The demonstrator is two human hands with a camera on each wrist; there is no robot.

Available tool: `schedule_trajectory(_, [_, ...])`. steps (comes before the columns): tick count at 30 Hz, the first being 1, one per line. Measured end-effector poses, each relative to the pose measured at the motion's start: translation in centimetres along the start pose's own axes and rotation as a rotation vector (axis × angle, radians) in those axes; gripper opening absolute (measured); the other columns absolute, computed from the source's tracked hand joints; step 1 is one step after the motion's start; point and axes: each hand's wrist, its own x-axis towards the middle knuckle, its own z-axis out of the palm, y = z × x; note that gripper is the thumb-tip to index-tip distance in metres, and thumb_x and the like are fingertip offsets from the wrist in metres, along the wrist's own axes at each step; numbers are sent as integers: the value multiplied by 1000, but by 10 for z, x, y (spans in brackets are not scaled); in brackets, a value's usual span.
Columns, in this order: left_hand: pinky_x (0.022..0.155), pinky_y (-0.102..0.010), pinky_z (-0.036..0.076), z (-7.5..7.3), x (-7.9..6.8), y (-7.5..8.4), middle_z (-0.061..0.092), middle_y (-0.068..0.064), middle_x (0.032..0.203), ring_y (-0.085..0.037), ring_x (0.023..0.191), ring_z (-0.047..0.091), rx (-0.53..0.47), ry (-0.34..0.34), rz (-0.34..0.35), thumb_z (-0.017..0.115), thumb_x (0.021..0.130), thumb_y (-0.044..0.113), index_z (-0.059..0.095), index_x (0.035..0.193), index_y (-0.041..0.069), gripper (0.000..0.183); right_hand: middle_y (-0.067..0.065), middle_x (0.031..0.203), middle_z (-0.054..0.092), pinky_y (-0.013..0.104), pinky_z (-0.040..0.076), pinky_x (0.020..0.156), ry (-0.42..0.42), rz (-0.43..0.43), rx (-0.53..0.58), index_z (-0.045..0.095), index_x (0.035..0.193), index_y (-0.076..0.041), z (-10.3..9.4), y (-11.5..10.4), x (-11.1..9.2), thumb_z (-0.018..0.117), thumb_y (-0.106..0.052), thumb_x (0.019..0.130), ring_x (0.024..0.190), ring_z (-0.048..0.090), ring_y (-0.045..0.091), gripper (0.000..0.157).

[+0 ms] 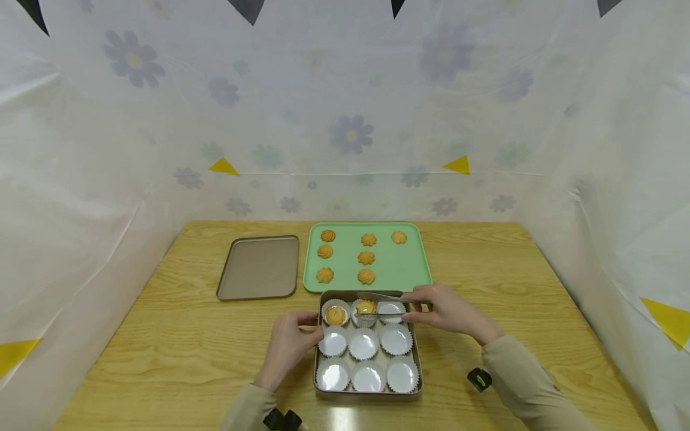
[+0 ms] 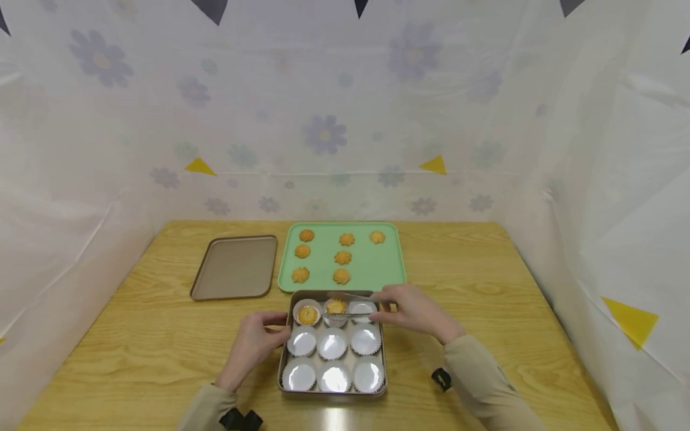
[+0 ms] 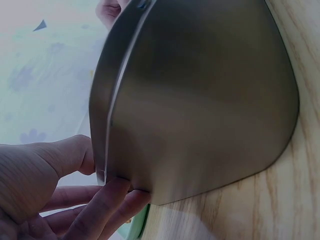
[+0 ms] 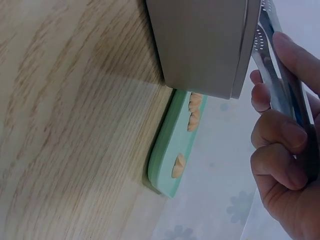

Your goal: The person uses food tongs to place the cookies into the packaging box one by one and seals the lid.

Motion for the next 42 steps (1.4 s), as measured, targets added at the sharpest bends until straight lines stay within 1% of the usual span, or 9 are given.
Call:
schedule_trajectory(2, [57, -21, 55, 0, 0, 0, 78, -19, 97, -26, 85, 74, -1, -3, 0, 72, 75, 4, 75, 108, -4, 33, -13, 76, 54, 17, 39, 59, -1, -5, -32, 74, 114, -9, 1, -1, 2, 71, -32, 93, 64, 39, -4, 32])
schedule_trajectory(8, [58, -20, 56, -1, -1, 1, 78, -20, 98, -28, 87, 75, -14, -9, 5, 72, 76, 4, 75, 108, -5, 33, -12, 75, 54, 17, 38, 59, -7, -8, -104, 72, 102, -14, 2, -9, 8, 73, -29, 91, 64, 40, -3, 18])
schedule_trajectory(13, [58, -20, 56, -1, 0, 1, 78, -20, 97, -28, 87, 75, -11, -6, 10, 72, 76, 4, 75, 107, -5, 33, -12, 78, 56, 17, 39, 61, -25, 22, -140, 73, 107, -12, 2, -11, 9, 72, -31, 91, 66, 43, -2, 25])
schedule_trajectory(21, [58, -20, 56, -1, 0, 1, 78, -20, 97, -28, 87, 75, -7, -1, 9, 71, 76, 4, 75, 107, -5, 33, -9, 80, 59, 19, 41, 62, -35, 42, -175, 73, 110, -10, 3, -14, 11, 72, -33, 91, 67, 45, -1, 30])
schedule_trajectory(25, [58, -20, 56, -1, 0, 1, 78, -20, 97, -28, 87, 75, -10, 0, 10, 71, 76, 4, 75, 107, -5, 33, -2, 90, 67, 22, 47, 65, -42, 52, -181, 73, 116, -7, 2, -15, 11, 72, -34, 91, 73, 55, 4, 36])
schedule_trajectory(28, [59, -20, 57, -1, 0, 1, 78, -21, 97, -29, 87, 75, -16, -4, 7, 72, 76, 4, 75, 108, -5, 33, 1, 93, 69, 23, 49, 65, -40, 49, -183, 72, 116, -6, 2, -16, 11, 72, -33, 91, 76, 59, 8, 37])
schedule_trajectory(30, [60, -20, 57, -1, -1, 1, 77, -21, 98, -30, 87, 76, -16, -6, 6, 72, 76, 4, 75, 108, -5, 33, 0, 90, 68, 22, 46, 64, -39, 48, -192, 73, 114, -7, 2, -17, 13, 72, -33, 91, 74, 58, 9, 35])
schedule_trajectory(36, [61, -19, 58, -1, -1, 1, 77, -21, 99, -30, 88, 76, -13, -13, 5, 72, 77, 5, 74, 108, -5, 33, -5, 83, 62, 20, 41, 60, -50, 53, -207, 73, 108, -10, 2, -19, 15, 72, -33, 91, 69, 49, 5, 29])
schedule_trajectory(42, [59, -20, 57, -1, 0, 1, 77, -22, 98, -30, 86, 76, -22, -6, 13, 71, 76, 4, 74, 109, -6, 34, -5, 85, 63, 21, 41, 61, -63, 66, -210, 72, 110, -10, 1, -20, 16, 72, -35, 91, 70, 50, 5, 31])
